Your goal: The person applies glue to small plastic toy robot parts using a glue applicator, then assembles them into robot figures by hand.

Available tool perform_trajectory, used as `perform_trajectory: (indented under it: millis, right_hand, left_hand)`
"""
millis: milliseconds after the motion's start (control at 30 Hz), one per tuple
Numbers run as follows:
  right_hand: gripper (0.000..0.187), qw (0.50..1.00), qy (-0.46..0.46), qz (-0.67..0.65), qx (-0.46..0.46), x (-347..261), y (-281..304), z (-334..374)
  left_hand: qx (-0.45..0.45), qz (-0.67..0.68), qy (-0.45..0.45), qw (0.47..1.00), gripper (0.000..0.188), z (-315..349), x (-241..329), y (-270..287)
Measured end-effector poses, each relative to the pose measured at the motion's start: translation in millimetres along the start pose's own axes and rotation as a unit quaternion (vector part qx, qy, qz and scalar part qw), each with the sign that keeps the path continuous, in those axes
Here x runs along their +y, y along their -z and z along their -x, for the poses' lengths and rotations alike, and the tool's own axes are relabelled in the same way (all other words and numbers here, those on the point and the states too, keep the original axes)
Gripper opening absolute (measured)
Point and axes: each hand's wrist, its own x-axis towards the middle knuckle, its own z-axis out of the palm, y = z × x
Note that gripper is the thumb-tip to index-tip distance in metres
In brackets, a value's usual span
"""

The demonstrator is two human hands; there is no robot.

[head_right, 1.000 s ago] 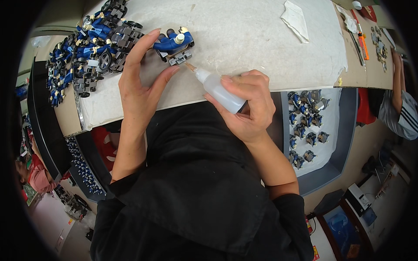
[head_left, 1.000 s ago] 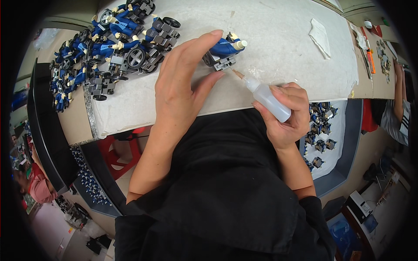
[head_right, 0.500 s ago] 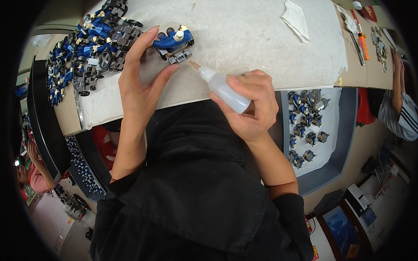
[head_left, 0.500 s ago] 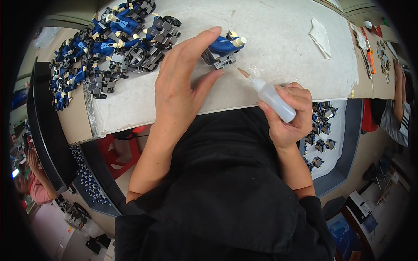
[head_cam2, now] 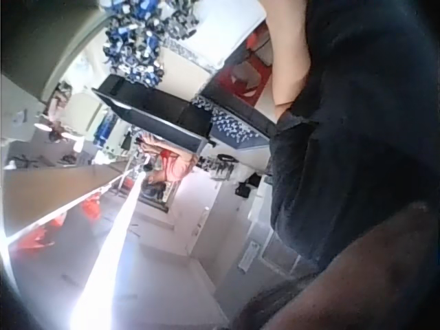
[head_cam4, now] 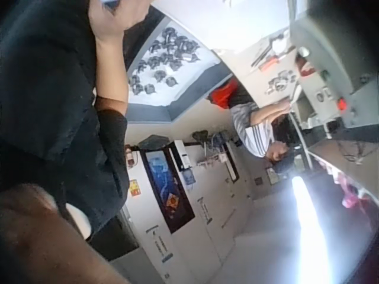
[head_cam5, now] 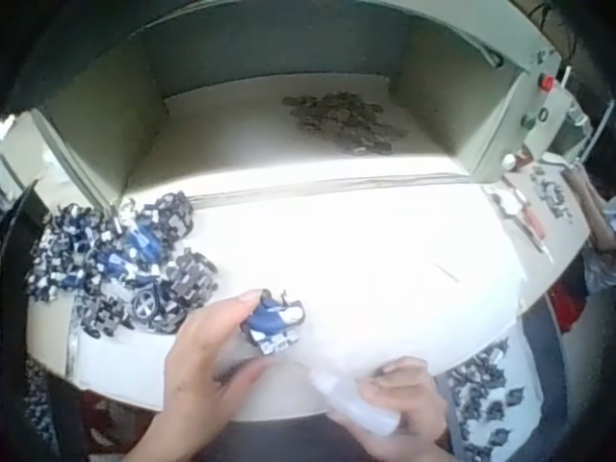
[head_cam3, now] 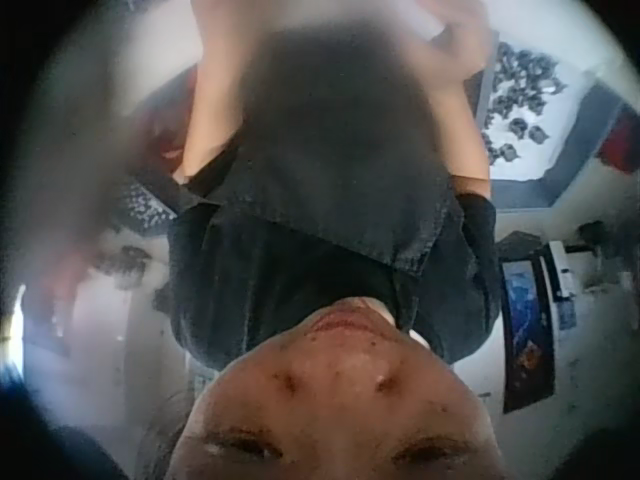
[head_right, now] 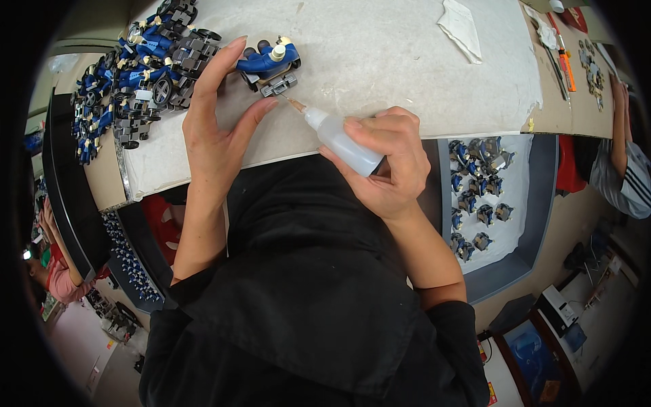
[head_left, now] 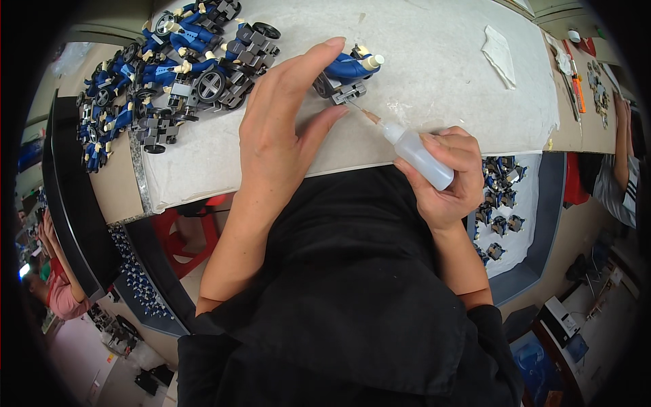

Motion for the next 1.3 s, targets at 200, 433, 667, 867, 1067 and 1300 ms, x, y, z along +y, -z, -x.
perform_trajectory:
  millis: [200,433,667,867,1067,1300]
  right_hand:
    - [0.044,1.0,-0.001,0.012,-0.006,-0.7,0.4,2.2]
    - [0.04,1.0,-0.009,0.015,-0.023,0.8,1.6,2.2]
    - [0.039,0.998,-0.053,-0.028,0.026,-7.4,13.3,-0.4]
    - [0.028,0.977,-0.192,-0.089,0.016,8.8,49.0,-31.1]
    - [0.022,0.983,-0.136,0.013,-0.121,73.8,21.1,-137.8]
    - [0.019,0.951,0.068,0.261,-0.151,159.5,-65.0,-277.8]
  left_hand:
    - [0.024,0.011,0.003,1.0,0.062,-0.6,2.2,-3.0]
    - [0.039,0.02,0.02,0.999,0.062,-3.6,2.7,-4.5]
    - [0.024,0.03,0.059,0.998,0.068,-6.7,5.0,0.1]
    - [0.006,0.042,0.098,0.994,0.071,-4.1,6.5,6.4]
    - [-0.043,0.075,0.094,0.992,0.069,-5.1,1.4,10.3]
    - [-0.07,0.048,0.087,0.993,0.072,-12.1,-1.3,10.1]
